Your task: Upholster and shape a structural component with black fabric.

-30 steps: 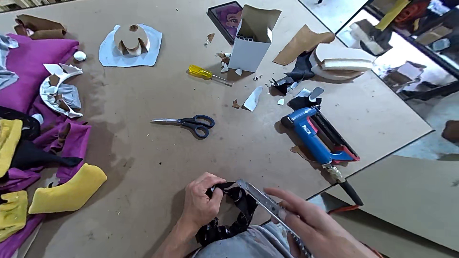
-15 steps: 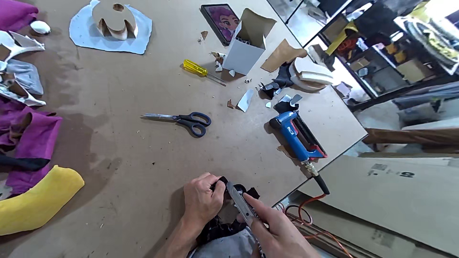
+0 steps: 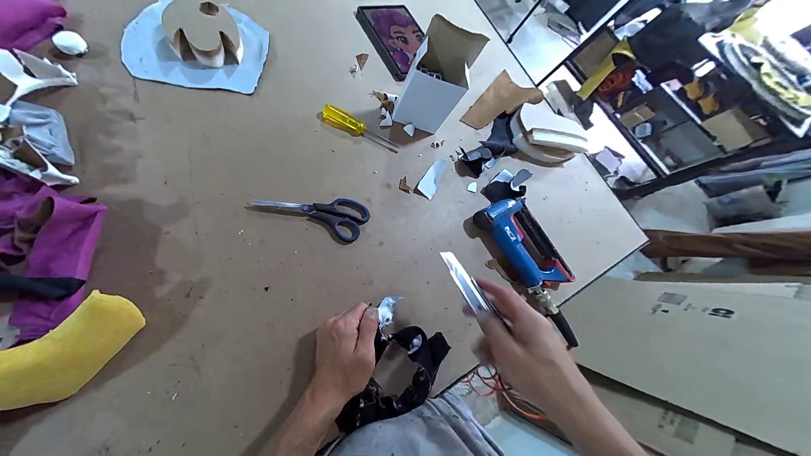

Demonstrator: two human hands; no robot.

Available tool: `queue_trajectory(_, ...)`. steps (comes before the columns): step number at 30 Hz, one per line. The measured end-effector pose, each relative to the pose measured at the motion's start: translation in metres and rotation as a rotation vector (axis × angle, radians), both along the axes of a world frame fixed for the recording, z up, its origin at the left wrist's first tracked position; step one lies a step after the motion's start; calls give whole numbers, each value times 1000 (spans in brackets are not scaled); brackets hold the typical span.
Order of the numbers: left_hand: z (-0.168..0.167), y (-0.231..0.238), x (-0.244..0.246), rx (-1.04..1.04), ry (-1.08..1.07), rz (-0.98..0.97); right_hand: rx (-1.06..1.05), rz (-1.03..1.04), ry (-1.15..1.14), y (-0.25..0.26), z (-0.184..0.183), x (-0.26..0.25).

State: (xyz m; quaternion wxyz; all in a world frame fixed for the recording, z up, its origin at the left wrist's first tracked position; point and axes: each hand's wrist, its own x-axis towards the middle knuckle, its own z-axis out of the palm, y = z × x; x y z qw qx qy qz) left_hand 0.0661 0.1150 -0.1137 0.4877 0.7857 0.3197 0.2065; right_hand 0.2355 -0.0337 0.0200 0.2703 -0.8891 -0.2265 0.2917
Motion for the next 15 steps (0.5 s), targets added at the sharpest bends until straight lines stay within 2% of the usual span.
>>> queue_trajectory(2, 3, 2, -7, -69, -15, -100, -63, 58, -103, 22, -35, 30)
queue_trajectory(4, 19, 7, -12, -214, 99, -230, -95, 190, -340, 35, -53, 37)
queue_trajectory(6, 40, 8, -10, -369, 234, -250, 41, 312, -448, 25, -61, 30)
queue_trajectory(7, 45, 3, -10, -423, 217, -189, 129, 351, -349, 15, -61, 22)
queue_trajectory(8, 49, -2, -11, -469, 123, -109, 245, 370, -115, 3, -62, 14)
queue_trajectory(10, 59, -9, -13, -551, -252, 22, 544, 312, 601, -14, -69, 1)
queue_trajectory(11, 65, -8, -13, -576, -463, 31, 644, 263, 955, -12, -71, -2)
queue_trajectory(12, 71, -3, -12, -592, -660, -24, 681, 237, 1178, -3, -69, -4)
queue_trajectory(14, 89, 12, -4, -596, -957, -275, 718, 350, 1285, 21, -63, -6)
queue_trajectory(15, 101, 22, 2, -541, -1022, -440, 739, 456, 1282, 32, -53, -9)
